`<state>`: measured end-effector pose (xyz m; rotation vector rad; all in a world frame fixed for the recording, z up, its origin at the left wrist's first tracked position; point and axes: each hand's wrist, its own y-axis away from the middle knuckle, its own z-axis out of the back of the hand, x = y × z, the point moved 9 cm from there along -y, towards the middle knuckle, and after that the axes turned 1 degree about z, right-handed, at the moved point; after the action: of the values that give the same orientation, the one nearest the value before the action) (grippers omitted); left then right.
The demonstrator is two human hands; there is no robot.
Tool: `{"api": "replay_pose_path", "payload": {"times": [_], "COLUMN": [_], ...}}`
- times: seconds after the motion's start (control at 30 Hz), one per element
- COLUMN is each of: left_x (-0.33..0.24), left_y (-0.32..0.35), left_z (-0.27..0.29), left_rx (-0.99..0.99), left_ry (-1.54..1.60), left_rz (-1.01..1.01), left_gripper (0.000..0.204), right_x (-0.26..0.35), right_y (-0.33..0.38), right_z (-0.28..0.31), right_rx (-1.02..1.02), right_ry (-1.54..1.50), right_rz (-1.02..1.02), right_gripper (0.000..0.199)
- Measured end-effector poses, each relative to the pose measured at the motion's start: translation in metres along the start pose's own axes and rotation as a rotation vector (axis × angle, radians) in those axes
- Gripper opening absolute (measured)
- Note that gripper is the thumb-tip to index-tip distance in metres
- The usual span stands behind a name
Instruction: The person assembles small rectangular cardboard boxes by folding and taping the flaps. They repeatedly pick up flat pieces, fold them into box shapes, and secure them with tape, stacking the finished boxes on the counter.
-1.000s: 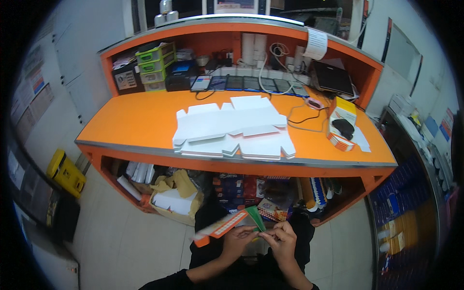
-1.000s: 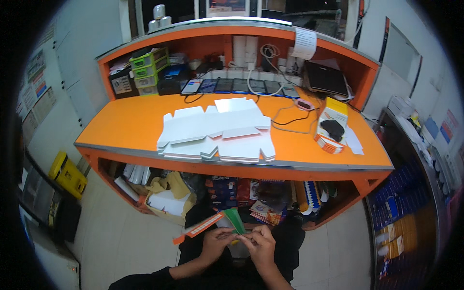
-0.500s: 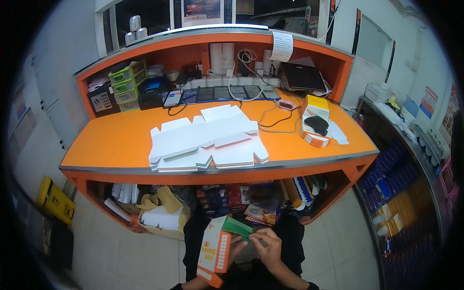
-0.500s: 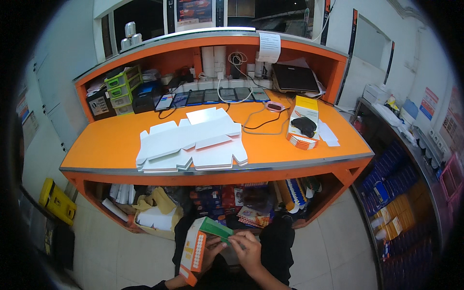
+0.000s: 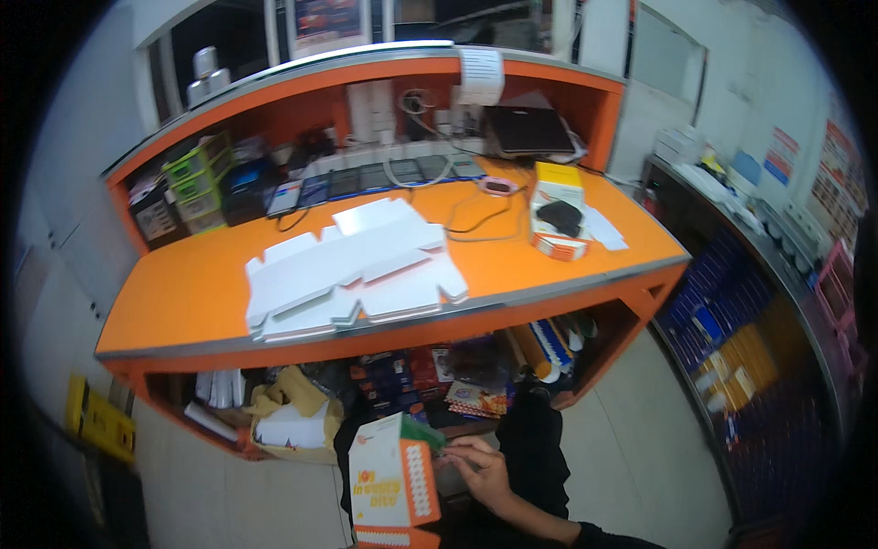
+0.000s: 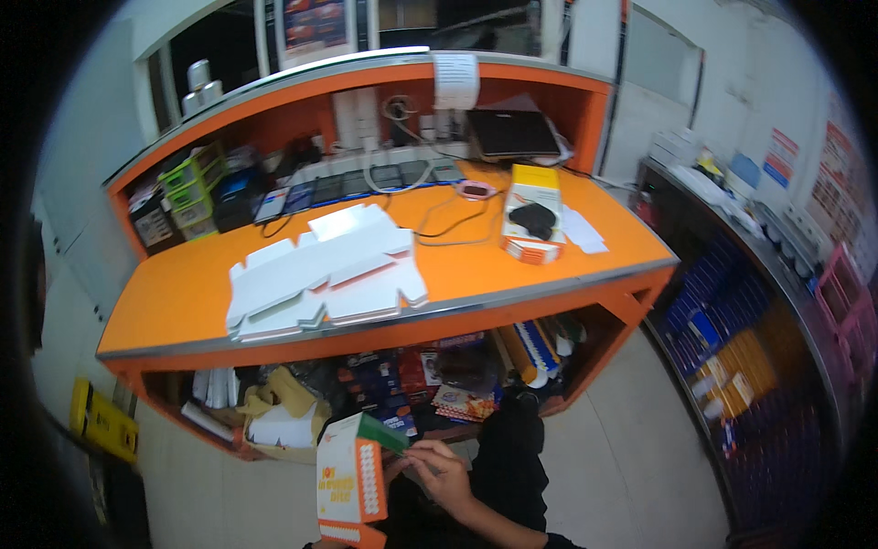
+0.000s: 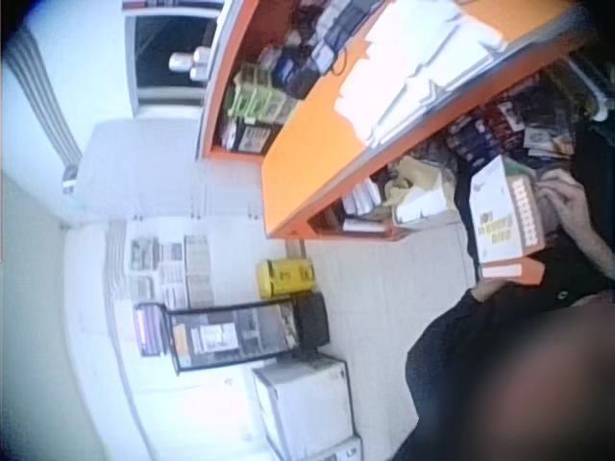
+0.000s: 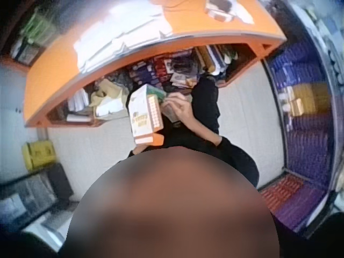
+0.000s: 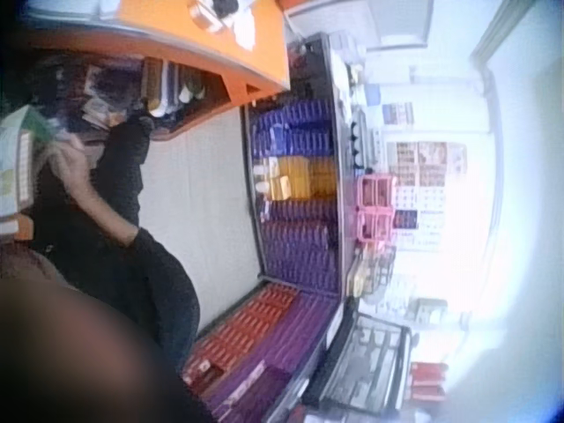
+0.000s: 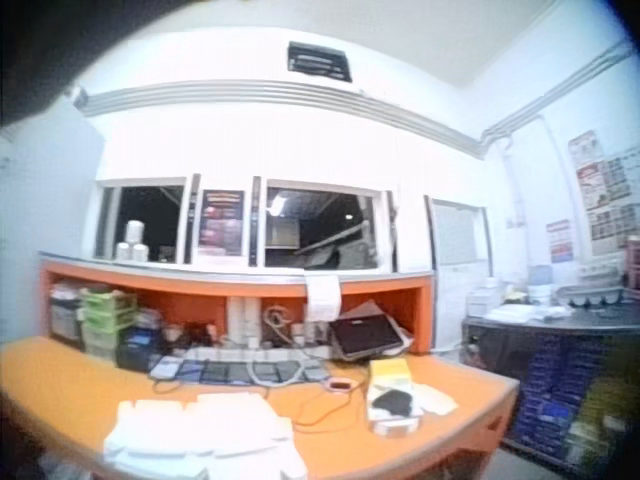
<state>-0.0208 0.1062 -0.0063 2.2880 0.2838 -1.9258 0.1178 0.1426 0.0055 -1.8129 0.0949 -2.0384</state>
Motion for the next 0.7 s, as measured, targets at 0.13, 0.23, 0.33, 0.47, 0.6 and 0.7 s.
{"api": "replay_pose_path", "payload": {"times": [0.13,0.23,0.33,0.47,0.6,0.7], "left_x": [0.011,0.022,0.031,0.039,0.039,0.002], "left_y": [-0.004,-0.007,-0.003,0.017,0.006,-0.008], "left_z": [0.001,0.011,-0.004,-0.031,-0.013,0.02], "left_rx": [-0.039,-0.066,0.097,0.235,0.327,0.046], "left_ry": [0.172,-0.092,-0.68,-1.109,-0.332,0.617], "left_rz": [0.003,-0.039,-0.243,-0.491,0.056,0.064], "left_gripper": [0.025,0.017,0.032,0.05,0.047,0.033], "right_x": [0.011,0.017,0.032,0.047,0.055,0.057], "right_y": [0.011,0.018,0.012,-0.003,-0.011,0.0], "right_z": [-0.027,-0.032,-0.02,-0.02,0.004,0.003], "right_rx": [0.258,0.36,0.283,0.273,0.089,0.126], "right_ry": [0.174,0.465,0.383,0.482,0.463,0.627], "right_rz": [0.187,0.3,0.315,0.385,0.497,0.634], "right_gripper": [0.057,0.06,0.061,0.054,0.048,0.044]}}
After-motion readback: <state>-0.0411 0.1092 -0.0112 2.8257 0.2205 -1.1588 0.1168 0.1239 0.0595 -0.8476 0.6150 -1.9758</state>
